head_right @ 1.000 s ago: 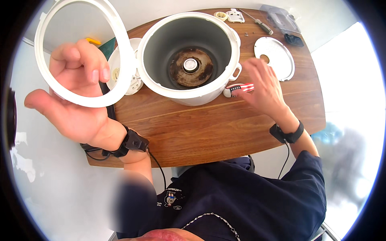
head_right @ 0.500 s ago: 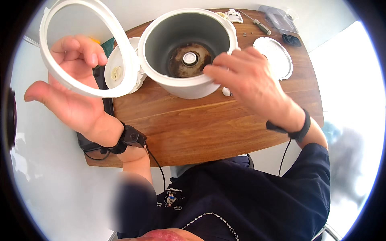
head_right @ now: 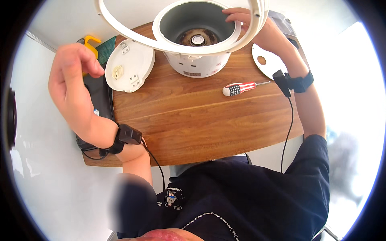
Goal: The person uses a screwdriver to remove screws from the lid of a white rice cooker, then lifts off the lid and a white plastic ring. The person continues to unscrew components from the removed lid and places them on the table.
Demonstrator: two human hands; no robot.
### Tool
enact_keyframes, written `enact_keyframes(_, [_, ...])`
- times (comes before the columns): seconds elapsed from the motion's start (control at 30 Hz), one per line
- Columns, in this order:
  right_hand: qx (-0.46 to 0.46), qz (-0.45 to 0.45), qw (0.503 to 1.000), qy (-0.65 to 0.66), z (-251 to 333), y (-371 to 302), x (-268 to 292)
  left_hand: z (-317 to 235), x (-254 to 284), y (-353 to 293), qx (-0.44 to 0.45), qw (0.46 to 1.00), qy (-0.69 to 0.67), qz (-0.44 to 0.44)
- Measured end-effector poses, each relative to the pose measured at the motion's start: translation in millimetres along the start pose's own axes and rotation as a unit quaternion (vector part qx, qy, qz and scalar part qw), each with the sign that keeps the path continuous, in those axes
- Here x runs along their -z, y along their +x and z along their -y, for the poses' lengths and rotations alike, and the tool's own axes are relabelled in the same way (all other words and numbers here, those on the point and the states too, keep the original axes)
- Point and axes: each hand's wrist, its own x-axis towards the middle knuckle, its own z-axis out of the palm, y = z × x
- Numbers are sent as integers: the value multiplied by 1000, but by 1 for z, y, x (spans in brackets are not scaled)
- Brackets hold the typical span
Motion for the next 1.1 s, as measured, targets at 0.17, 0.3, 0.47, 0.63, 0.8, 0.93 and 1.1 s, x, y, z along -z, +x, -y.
enact_keyframes(0.17, [16, -66, 997, -32, 34, -11, 5, 34, 8, 17, 89, 993, 33, 75])
enact_keyframes(0.3, [-31, -84, 988, 125, 70, -28, 5, 74, -21, 25, -34, 978, 77, 189])
enact_keyframes(0.47, [-7, -104, 979, 176, 124, -22, -11, 75, -51, 33, -53, 957, 25, 284])
enact_keyframes(0.63, [-78, -187, 903, 378, 127, -22, -25, 84, -57, 36, 39, 929, -128, 344])
enact_keyframes(0.8, [-57, -194, 882, 425, 124, -21, -33, 92, -67, 31, 93, 902, -234, 352])
enact_keyframes(0.93, [-33, -175, 901, 396, 120, -21, -31, 101, -74, 31, 29, 891, -251, 376])
enact_keyframes(1.1, [-91, -176, 893, 404, 114, -19, -33, 104, -79, 29, -17, 920, -170, 352])
